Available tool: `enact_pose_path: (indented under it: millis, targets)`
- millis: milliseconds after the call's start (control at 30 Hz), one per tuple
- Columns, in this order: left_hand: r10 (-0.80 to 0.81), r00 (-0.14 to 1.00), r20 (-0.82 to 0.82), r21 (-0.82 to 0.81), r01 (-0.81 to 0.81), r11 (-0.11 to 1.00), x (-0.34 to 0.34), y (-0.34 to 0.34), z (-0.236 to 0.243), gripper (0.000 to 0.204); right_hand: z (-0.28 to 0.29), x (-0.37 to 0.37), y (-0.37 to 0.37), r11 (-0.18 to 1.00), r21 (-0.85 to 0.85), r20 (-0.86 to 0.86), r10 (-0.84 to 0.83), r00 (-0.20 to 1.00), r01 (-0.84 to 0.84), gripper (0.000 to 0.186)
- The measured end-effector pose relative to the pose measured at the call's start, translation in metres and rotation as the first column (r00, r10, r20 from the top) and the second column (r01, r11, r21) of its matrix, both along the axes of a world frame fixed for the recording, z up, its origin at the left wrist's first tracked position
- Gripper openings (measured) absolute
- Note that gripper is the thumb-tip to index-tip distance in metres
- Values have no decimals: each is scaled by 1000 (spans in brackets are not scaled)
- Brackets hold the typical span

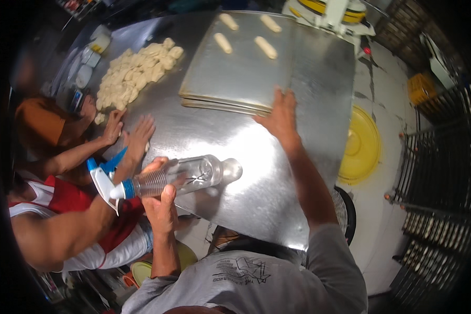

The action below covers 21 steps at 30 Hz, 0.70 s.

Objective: The person shapes small pieces of dough by hand on a metal table and places them onto baking trays before carrying the trays to a storage rack.

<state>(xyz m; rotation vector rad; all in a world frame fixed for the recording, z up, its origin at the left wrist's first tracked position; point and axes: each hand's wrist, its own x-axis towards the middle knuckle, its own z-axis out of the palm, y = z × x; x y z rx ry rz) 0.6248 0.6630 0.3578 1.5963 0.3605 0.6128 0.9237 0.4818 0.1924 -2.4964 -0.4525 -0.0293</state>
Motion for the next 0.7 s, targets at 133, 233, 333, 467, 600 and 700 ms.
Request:
enact_pose_path:
  millis: [133,233,333,467,600,700]
  targets:
    - [-14,992,-125,61,21,998,-33,-33,-7,65,16,8,19,999,36,-64,-5,998,7,124]
    - [6,987,-163,87,9,996,-55,-61,-9,63,28,8,20,999,40,-79,11,997,-8,121]
    - [28,952,-304,-47,-44,998,-83,-75,-8,52,9,8,24,998,36,55,56,997,-58,114]
    - [75,981,-176,-92,-93,991,-133,-99,-36,55,2,-65,-4,933,236,223,219,950,-271,92]
    - [68,998,14,281,-69,957,-192,-112,-55,66,-18,-187,-77,907,88,184,392,901,-412,91]
    - [231,966,117,328,-257,909,-255,-122,-72,70,-49,-287,-92,670,234,20,721,693,-704,98]
